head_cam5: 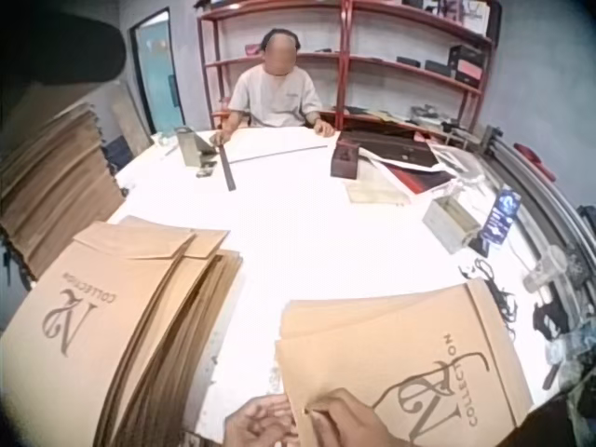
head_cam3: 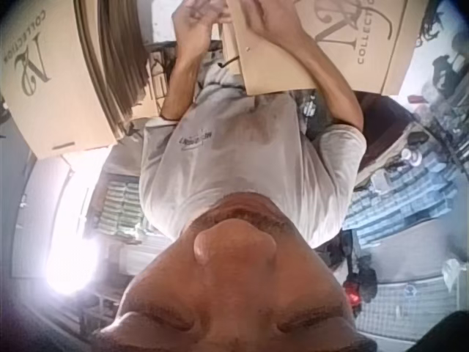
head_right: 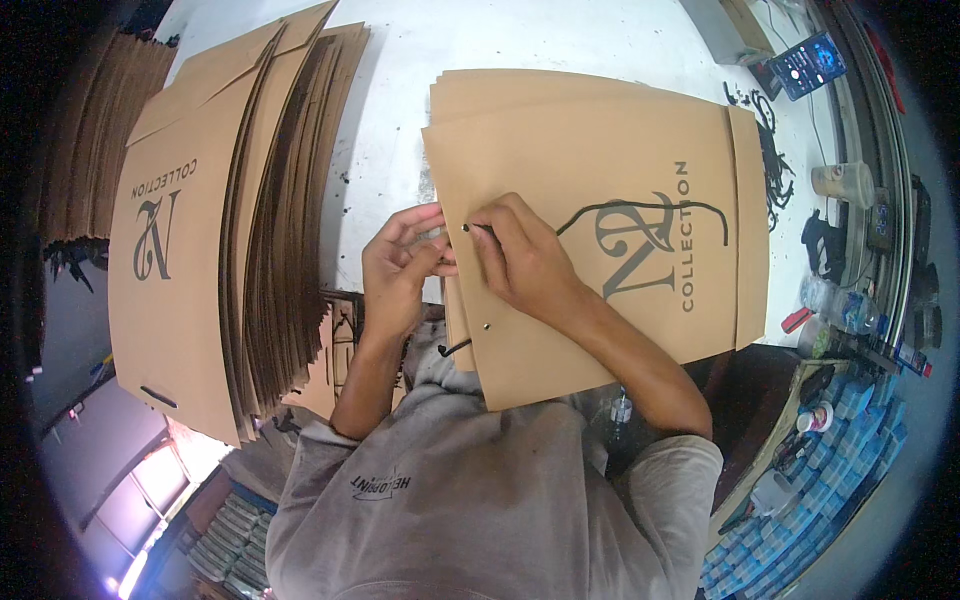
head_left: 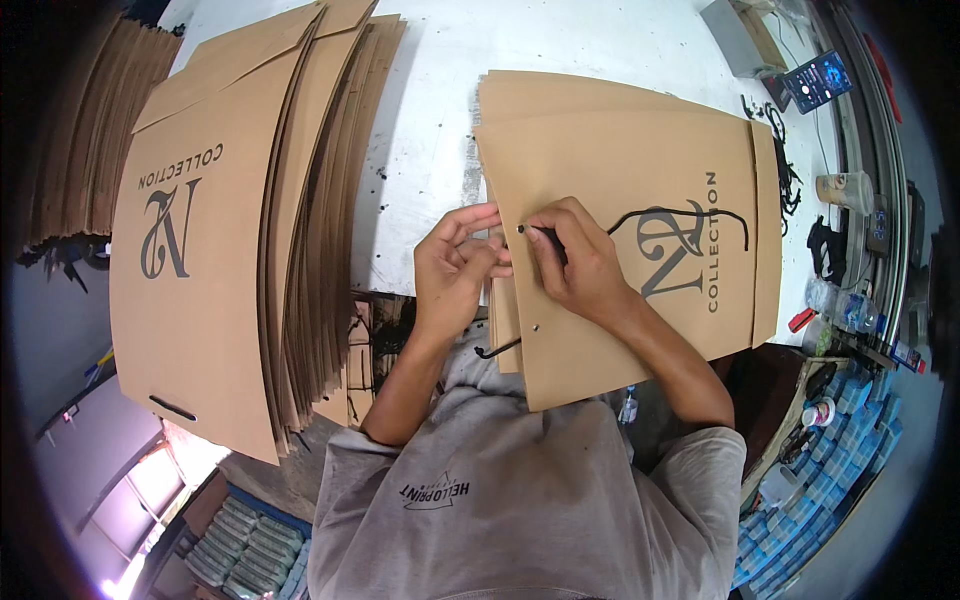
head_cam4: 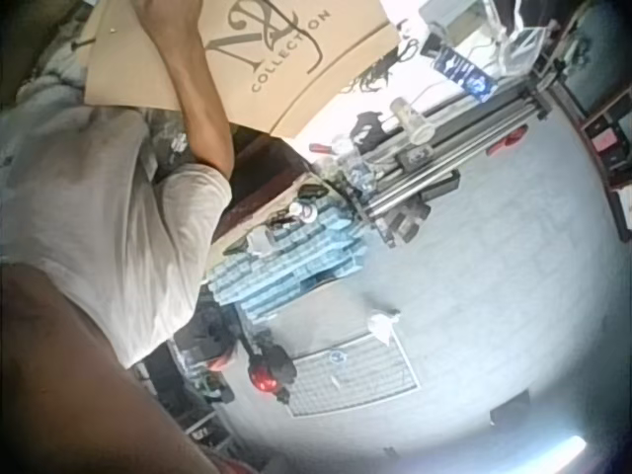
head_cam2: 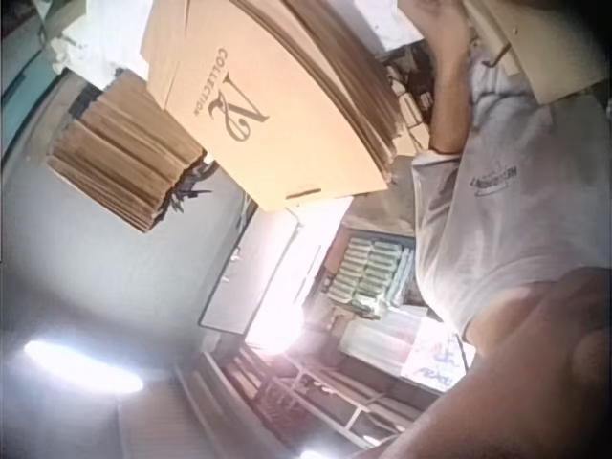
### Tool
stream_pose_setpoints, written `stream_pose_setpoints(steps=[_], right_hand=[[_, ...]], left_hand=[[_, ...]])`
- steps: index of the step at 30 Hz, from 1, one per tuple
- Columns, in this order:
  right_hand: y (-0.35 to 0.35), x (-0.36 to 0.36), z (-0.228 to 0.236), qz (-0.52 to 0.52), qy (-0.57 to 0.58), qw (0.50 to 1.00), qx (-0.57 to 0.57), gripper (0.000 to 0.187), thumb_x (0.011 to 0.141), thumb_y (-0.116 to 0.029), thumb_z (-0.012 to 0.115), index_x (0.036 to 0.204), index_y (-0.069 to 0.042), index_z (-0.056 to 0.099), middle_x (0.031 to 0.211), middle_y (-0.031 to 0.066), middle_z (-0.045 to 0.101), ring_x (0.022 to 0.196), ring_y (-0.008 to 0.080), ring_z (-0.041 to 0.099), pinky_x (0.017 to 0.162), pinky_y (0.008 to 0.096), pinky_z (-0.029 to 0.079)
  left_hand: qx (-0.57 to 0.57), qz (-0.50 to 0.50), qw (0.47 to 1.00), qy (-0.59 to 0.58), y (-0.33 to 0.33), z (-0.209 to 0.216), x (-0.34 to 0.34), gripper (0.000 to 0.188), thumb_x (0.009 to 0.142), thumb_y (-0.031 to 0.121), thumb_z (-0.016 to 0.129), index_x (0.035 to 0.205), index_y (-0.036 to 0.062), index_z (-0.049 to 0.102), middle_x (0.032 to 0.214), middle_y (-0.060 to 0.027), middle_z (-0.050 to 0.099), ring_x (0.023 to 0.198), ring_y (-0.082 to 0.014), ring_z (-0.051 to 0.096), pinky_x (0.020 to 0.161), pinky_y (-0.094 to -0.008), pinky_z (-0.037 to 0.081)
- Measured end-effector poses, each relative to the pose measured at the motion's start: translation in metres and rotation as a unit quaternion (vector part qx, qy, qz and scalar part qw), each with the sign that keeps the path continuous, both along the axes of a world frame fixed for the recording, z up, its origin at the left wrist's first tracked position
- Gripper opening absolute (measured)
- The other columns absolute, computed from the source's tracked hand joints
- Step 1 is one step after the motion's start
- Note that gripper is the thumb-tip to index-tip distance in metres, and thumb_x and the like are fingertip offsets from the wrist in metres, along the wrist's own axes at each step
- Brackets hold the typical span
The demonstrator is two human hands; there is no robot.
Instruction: The person threads black cords through pre-punched holes in flat brown paper bags and ties knots to form handles. They repeat this process for multiple bags, stacking completed ones to the side.
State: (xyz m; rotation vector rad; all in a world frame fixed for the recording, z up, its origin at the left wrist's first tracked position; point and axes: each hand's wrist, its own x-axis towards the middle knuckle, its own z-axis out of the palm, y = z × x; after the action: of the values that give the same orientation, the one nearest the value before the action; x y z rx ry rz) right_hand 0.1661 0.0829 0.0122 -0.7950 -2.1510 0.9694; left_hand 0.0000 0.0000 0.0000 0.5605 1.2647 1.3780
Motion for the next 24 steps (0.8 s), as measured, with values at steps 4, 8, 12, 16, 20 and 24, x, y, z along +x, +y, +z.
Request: stream_pose_setpoints(steps=[4, 8, 12, 16, 20, 24], right_hand=[[0.004, 0.008, 0.002, 0.005, -0.003, 1.000, 0.001, 0.016, 0.092, 0.000, 0.068, 0.105, 0.002, 0.060, 0.094, 0.0171, 0.061, 0.080, 0.0326, 0.065, 0.069, 0.0389, 0.052], [0.002, 0.005, 0.003, -0.015, -0.007, 1.000, -0.012, 0.017, 0.090, 0.000, 0.070, 0.103, 0.002, 0.060, 0.092, 0.0169, 0.060, 0.079, 0.0334, 0.064, 0.067, 0.0386, 0.052], [-0.002, -0.002, -0.003, -0.032, -0.020, 0.996, 0.080, 0.015, 0.089, 0.000, 0.070, 0.101, 0.001, 0.060, 0.091, 0.0173, 0.061, 0.078, 0.0342, 0.064, 0.067, 0.0395, 0.052], [0.001, -0.001, 0.003, -0.004, -0.008, 1.000, 0.024, 0.012, 0.090, 0.001, 0.068, 0.100, 0.001, 0.061, 0.091, 0.0170, 0.062, 0.078, 0.0341, 0.064, 0.067, 0.0401, 0.053], [0.008, 0.004, 0.000, -0.009, 0.000, 1.000, -0.028, 0.011, 0.091, 0.001, 0.068, 0.100, 0.002, 0.062, 0.092, 0.0170, 0.063, 0.078, 0.0333, 0.066, 0.067, 0.0400, 0.053], [0.006, 0.004, 0.002, -0.006, -0.005, 0.999, -0.038, 0.011, 0.091, 0.000, 0.069, 0.100, 0.002, 0.063, 0.093, 0.0173, 0.063, 0.077, 0.0328, 0.066, 0.068, 0.0396, 0.053]], left_hand=[[0.007, -0.018, 1.000, -0.010, 0.009, 0.003, 0.006, 0.050, 0.094, -0.006, 0.065, 0.141, -0.0082, 0.047, 0.120, -0.0210, 0.068, 0.092, -0.0167, 0.073, 0.071, -0.0267, 0.062], [-0.007, -0.039, 0.999, -0.005, 0.007, 0.001, 0.003, 0.045, 0.095, -0.007, 0.063, 0.138, -0.0065, 0.051, 0.116, -0.0158, 0.070, 0.090, -0.0123, 0.071, 0.071, -0.0254, 0.062], [-0.012, -0.062, 0.998, 0.018, 0.007, 0.004, 0.001, 0.041, 0.096, -0.004, 0.064, 0.136, -0.0083, 0.054, 0.119, -0.0176, 0.072, 0.094, -0.0136, 0.072, 0.072, -0.0252, 0.061], [0.002, -0.068, 0.997, 0.021, 0.006, 0.003, -0.001, 0.040, 0.096, -0.004, 0.064, 0.135, -0.0075, 0.056, 0.119, -0.0168, 0.072, 0.095, -0.0135, 0.072, 0.073, -0.0251, 0.061], [0.011, -0.074, 0.997, 0.025, 0.009, 0.005, 0.000, 0.040, 0.096, -0.004, 0.064, 0.135, -0.0072, 0.057, 0.118, -0.0167, 0.072, 0.095, -0.0148, 0.073, 0.074, -0.0257, 0.061], [0.014, -0.072, 0.997, 0.019, 0.009, 0.001, -0.001, 0.039, 0.096, -0.005, 0.064, 0.134, -0.0077, 0.057, 0.116, -0.0167, 0.072, 0.094, -0.0155, 0.073, 0.075, -0.0260, 0.062]])
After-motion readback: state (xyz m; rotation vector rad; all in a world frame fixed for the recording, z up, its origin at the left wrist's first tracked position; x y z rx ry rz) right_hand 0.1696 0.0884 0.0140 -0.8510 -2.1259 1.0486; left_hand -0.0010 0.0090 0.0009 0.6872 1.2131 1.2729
